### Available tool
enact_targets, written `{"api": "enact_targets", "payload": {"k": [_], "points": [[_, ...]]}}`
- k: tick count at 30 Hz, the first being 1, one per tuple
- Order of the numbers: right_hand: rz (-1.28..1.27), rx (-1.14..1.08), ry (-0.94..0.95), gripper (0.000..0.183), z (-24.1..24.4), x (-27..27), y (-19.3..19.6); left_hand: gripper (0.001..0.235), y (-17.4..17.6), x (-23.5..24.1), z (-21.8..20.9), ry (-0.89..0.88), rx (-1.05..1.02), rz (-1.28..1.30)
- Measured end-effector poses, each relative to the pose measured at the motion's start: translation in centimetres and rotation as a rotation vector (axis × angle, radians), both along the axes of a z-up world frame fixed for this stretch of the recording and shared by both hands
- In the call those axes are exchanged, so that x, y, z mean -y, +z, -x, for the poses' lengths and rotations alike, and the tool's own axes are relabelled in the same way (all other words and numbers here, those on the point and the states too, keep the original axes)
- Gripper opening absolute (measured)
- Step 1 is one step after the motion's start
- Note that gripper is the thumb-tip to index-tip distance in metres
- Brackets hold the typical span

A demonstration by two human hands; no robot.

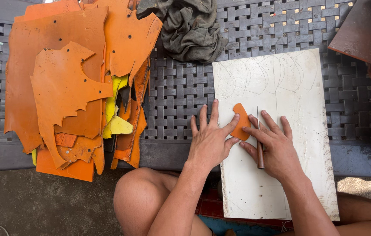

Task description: The person uses a sharp awl to cut a small orange leather piece on a white board, following a pre-drawn outline. They repeatedly reposition the piece and the tool to trace the shape, occasionally wiping the board with a cloth.

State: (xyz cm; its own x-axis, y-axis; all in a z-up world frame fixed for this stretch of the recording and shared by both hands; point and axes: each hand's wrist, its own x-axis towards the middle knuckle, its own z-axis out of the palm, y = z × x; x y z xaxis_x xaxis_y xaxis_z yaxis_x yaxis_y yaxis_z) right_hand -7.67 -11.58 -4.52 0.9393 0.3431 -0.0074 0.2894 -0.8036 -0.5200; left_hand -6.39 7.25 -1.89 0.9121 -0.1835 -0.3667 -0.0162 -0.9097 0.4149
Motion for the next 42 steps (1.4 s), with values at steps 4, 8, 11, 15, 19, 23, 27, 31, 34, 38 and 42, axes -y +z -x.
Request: {"api": "enact_targets", "payload": {"k": [4, 8, 11, 15, 19, 23, 27, 31, 34, 38, 42], "points": [[-0.007, 0.068, -0.048, 0.039, -0.6, 0.1, -0.9, 0.054, -1.1, 0.0, -0.8, 0.002, 0.041, 0.027], [-0.004, 0.1, -0.075, 0.033, -0.6, -0.2, -1.2, 0.037, -2.1, 0.1, -1.0, 0.02, 0.141, 0.058], [0.017, 0.105, -0.086, 0.031, -0.6, -0.3, -1.3, 0.038, -2.8, 0.2, -1.1, 0.031, 0.184, 0.073], [-0.007, 0.108, -0.089, 0.029, -0.8, -0.3, -1.3, 0.037, -3.0, 0.2, -1.3, 0.037, 0.191, 0.087], [0.004, 0.108, -0.089, 0.028, -0.7, -0.4, -1.3, 0.038, -3.0, 0.2, -1.3, 0.042, 0.197, 0.096], [0.01, 0.109, -0.085, 0.027, -0.8, -0.4, -1.3, 0.037, -3.2, 0.1, -1.2, 0.045, 0.216, 0.102], [0.015, 0.107, -0.084, 0.027, -0.7, -0.4, -1.4, 0.037, -3.4, 0.1, -1.2, 0.043, 0.215, 0.103], [0.024, 0.104, -0.081, 0.027, -0.7, -0.3, -1.5, 0.037, -3.4, 0.1, -1.2, 0.047, 0.214, 0.107], [0.032, 0.094, -0.082, 0.028, -0.7, -0.3, -1.6, 0.036, -3.3, 0.1, -1.3, 0.05, 0.208, 0.113], [0.028, 0.105, -0.08, 0.027, -0.7, -0.3, -1.6, 0.039, -3.0, 0.0, -1.4, 0.052, 0.188, 0.105], [0.04, 0.102, -0.078, 0.027, -0.7, -0.3, -1.5, 0.045, -3.0, -0.2, -1.5, 0.048, 0.207, 0.068]]}}
